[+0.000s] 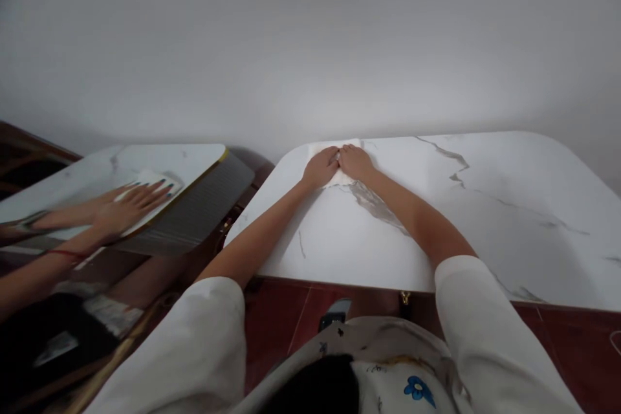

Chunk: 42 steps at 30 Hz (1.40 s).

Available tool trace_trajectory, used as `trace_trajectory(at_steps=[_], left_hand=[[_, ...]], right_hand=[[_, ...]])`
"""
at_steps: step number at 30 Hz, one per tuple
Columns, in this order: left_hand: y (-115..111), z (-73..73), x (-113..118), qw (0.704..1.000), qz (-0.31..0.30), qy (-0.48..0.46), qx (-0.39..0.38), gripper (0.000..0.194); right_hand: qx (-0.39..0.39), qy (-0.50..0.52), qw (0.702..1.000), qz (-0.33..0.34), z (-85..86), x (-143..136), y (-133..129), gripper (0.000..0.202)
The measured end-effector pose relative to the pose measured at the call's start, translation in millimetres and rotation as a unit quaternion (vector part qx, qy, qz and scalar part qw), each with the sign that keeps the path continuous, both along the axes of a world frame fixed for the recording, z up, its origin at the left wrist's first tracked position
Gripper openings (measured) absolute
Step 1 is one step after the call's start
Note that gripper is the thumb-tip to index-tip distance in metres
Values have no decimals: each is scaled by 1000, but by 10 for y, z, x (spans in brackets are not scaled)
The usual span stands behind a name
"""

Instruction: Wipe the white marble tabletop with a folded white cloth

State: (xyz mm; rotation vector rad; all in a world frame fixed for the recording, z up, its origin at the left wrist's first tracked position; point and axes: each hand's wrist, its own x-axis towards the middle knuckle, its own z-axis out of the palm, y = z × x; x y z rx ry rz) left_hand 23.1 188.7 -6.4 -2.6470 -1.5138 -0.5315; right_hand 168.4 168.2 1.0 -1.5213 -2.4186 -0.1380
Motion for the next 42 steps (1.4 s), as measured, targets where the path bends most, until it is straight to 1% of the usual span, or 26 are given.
trace_trajectory(at_steps=[4, 6, 8, 11, 15, 17, 19, 21, 23, 26, 30, 33, 35, 37, 40, 42], left_hand=[[392, 12, 54, 1000, -9, -3, 15, 42], [535, 22, 149, 1000, -19, 0, 20, 40], [626, 31, 282, 999, -41, 3, 23, 39], [651, 35, 509, 996, -85, 3, 25, 41], [506, 19, 725, 990, -141, 8, 22, 49], [379, 7, 754, 985, -169, 14, 18, 51], [220, 0, 719, 981, -193, 17, 13, 52], [26, 0, 623, 978, -206, 13, 10, 52], [-206, 5, 470, 979, -206, 10, 6, 52], [-618, 11, 167, 983, -185, 16, 1, 53], [-1217, 9, -232, 991, -131, 23, 4, 54], [-1630, 17, -397, 996, -88, 33, 3, 56], [-1867, 28, -413, 997, -66, 36, -2, 57], [-2061, 40, -354, 998, -58, 35, -10, 58], [-2247, 54, -147, 996, -81, 33, -18, 58], [-2278, 61, 47, 994, -106, 34, -20, 56]], right_hand=[[-2, 24, 999, -21, 3, 15, 357, 38], [-8, 24, 999, -39, 17, 88, 453, 39], [-12, 19, 998, -61, 28, 202, 482, 39], [-2, 21, 995, -99, 27, 405, 395, 40], [16, 8, 989, -144, 21, 588, 79, 43], [11, -8, 988, -157, 33, 598, -129, 45], [0, -22, 986, -166, 58, 549, -349, 45], [-11, -31, 984, -174, 88, 451, -572, 45], [-18, -37, 984, -173, 110, 318, -794, 46], [-24, -46, 989, -139, 119, 85, -1123, 46], [-13, -53, 995, -78, 109, -228, -1529, 47], [-28, -39, 997, -58, 118, -379, -1792, 48], [-44, -24, 998, -42, 125, -393, -1955, 49], [-51, -16, 998, -26, 120, -322, -2112, 50], [-38, -28, 999, -24, 85, -85, -2314, 51], [-22, -37, 998, -40, 56, 119, -2390, 50]])
